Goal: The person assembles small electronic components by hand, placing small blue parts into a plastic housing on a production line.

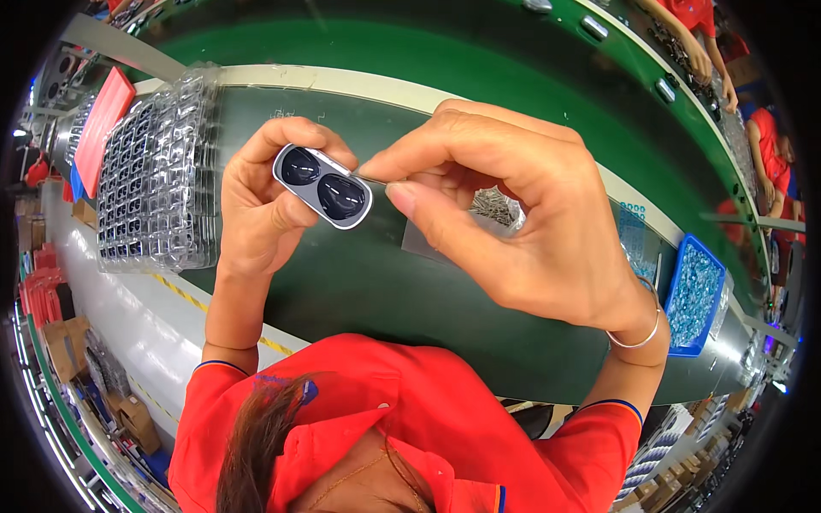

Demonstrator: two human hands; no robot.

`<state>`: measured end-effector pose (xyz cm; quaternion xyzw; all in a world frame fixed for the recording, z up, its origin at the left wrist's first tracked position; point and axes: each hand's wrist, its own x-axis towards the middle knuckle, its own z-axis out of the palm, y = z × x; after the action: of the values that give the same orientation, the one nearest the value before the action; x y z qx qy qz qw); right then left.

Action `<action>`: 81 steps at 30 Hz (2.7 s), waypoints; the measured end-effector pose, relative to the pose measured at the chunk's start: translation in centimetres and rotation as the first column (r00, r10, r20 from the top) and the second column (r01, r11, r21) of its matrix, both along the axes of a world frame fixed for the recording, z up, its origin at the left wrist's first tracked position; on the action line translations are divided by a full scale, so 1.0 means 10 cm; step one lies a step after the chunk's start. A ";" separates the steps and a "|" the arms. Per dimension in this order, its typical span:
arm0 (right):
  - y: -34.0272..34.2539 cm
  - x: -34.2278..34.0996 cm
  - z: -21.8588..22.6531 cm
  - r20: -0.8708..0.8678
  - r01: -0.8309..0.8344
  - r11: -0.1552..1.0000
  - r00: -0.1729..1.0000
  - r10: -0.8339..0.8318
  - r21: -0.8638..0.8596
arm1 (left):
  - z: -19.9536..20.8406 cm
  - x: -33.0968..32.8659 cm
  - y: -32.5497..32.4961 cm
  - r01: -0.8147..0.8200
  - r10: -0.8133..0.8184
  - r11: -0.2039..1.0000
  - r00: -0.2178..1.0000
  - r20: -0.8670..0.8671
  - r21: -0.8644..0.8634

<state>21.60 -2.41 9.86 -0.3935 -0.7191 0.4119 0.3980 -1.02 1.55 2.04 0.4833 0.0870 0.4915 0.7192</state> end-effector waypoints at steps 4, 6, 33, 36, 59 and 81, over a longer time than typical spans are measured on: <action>-0.04 -0.01 0.05 0.023 0.019 0.999 1.000 -0.019 -0.039 | -0.01 0.01 -0.03 -0.006 0.006 1.000 1.000 0.010 0.003; -0.06 -0.01 0.06 0.073 0.025 1.000 0.997 -0.025 -0.001 | -0.02 0.00 -0.03 -0.004 0.004 1.000 1.000 0.009 0.005; -0.32 -0.07 0.11 0.298 0.101 0.968 0.940 -0.169 0.230 | -0.04 -0.01 -0.03 -0.091 0.162 0.893 0.979 -0.127 0.441; -0.19 0.01 0.07 0.309 -0.087 0.935 0.951 -0.025 0.344 | -0.03 0.04 -0.12 -0.127 0.163 0.960 0.978 -0.130 0.249; -0.14 0.21 -0.35 0.151 -0.132 0.986 0.978 0.147 -0.102 | -0.12 0.06 -0.14 -0.016 0.220 0.878 0.901 -0.375 0.479; -0.20 0.11 -0.52 0.256 0.029 0.968 0.962 -0.095 0.250 | -0.24 0.14 -0.09 -0.025 0.128 0.950 0.941 -0.313 0.312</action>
<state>22.65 -4.43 4.67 -0.4156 -0.7984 0.2511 0.3560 0.35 0.69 -0.32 0.6594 0.1483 0.4394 0.5918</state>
